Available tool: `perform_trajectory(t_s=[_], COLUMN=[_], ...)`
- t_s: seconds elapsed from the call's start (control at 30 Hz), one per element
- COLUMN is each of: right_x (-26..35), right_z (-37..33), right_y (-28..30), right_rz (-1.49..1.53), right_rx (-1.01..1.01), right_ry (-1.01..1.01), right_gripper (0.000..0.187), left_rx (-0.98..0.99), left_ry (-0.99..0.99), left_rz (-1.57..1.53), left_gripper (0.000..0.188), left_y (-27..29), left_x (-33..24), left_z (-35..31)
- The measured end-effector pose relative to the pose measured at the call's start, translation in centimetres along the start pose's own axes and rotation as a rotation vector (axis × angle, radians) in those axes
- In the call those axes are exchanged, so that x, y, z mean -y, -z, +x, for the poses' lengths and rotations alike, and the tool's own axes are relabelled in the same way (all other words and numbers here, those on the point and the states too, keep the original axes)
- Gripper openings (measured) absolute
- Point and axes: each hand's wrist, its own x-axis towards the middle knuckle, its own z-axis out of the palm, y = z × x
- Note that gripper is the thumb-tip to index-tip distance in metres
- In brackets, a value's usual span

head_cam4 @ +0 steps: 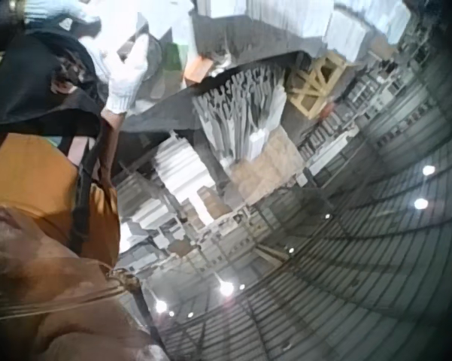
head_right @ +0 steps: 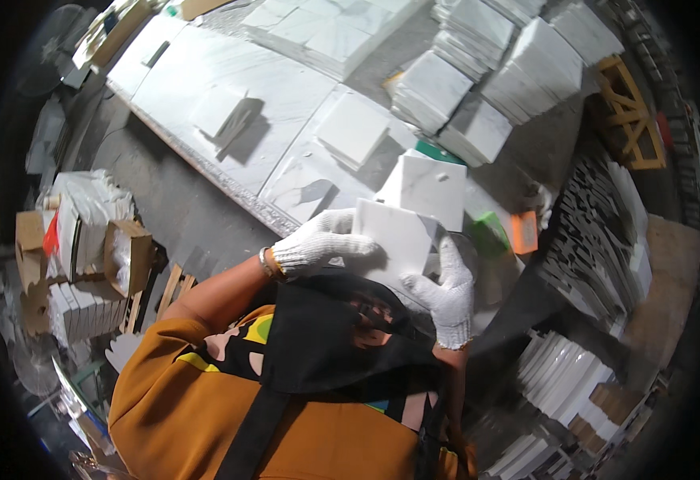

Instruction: The person sands the edges of small white square tiles using green and orange sanding blocks and a metal tool. They handle the tiles one at a time, rotating them to smooth different sides, and place finished pieces back on the workbench.

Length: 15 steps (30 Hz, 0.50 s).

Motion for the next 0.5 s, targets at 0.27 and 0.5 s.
perform_trajectory(t_s=[0.27,0.5], right_x=[-0.2,-1.2], right_z=[3.1,1.7], right_y=[0.3,3.0], right_rz=[0.087,0.072], right_rx=[-0.295,-0.394], right_ry=[0.074,0.086], right_gripper=[0.038,0.038], left_rx=[-0.171,-0.606], left_ry=[-0.048,0.000], left_rz=[-0.034,0.370], left_gripper=[0.049,0.046], left_y=[1.9,10.3], left_x=[0.3,0.0], left_z=[-3.3,-6.3])
